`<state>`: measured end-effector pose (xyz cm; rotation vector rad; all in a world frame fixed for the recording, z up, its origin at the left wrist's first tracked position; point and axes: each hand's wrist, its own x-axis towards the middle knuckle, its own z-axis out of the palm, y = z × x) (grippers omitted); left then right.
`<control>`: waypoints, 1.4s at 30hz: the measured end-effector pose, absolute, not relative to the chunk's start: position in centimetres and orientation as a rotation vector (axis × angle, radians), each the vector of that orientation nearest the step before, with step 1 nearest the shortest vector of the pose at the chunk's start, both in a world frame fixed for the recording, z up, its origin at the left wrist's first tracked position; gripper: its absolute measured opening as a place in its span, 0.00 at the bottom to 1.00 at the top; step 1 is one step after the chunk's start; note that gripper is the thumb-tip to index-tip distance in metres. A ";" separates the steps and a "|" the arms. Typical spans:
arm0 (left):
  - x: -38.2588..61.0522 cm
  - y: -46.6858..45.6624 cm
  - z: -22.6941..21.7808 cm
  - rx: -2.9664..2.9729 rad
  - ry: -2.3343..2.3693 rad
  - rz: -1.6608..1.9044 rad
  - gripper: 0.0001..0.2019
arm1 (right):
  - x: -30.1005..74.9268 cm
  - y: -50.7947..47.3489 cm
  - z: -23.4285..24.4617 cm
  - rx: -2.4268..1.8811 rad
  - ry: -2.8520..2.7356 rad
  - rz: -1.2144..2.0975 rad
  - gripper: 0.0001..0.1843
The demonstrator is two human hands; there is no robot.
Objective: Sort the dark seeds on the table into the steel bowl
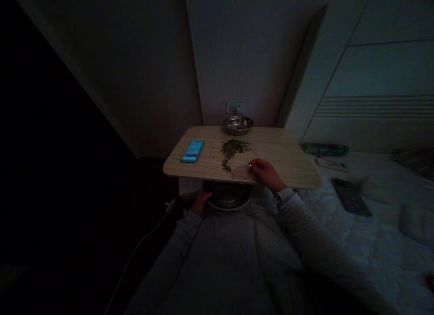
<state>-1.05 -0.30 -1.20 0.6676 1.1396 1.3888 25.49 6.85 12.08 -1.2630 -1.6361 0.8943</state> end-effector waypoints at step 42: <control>-1.4 -0.1 -1.4 0.649 1.030 1.336 0.17 | 26.1 8.1 11.0 -1.282 -1.560 0.823 0.15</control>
